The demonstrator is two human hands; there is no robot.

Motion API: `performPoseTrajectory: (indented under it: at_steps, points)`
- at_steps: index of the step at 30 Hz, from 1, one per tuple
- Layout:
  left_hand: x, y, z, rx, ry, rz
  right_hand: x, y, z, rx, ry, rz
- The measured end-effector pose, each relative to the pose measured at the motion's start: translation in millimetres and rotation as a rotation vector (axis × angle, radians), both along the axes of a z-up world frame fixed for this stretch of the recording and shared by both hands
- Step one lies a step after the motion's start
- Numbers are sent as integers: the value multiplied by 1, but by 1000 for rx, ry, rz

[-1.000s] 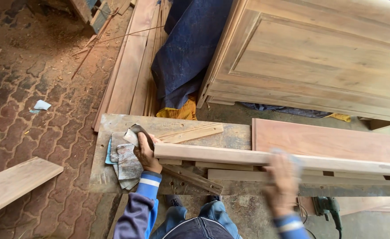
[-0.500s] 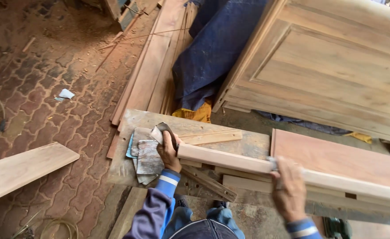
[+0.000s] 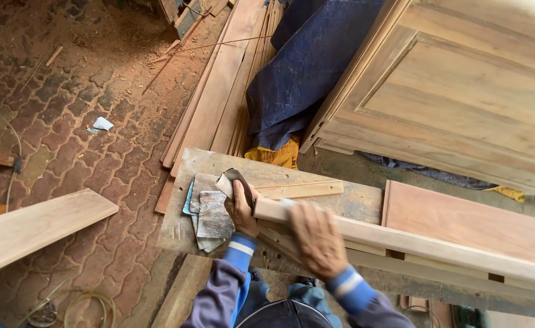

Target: Sanding a long piece of wood and components of a bed frame using sandpaper and a sanding block.

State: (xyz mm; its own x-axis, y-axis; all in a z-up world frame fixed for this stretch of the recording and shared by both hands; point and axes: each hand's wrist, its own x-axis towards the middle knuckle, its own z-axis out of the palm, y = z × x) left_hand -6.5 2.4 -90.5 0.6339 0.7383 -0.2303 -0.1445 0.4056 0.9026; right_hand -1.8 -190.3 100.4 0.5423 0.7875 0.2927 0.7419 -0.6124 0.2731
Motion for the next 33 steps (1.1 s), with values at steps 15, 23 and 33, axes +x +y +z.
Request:
performPoseTrajectory:
  at_steps: [15,23,33]
  points:
    - [9,2,30,223,76,-10,-6,47,-9,121,338,93]
    - [4,3,4,653,144,127,12,-107,-12,76,201,92]
    - [6,2,87,315,42,-11,40,-42,30,-534,290,430]
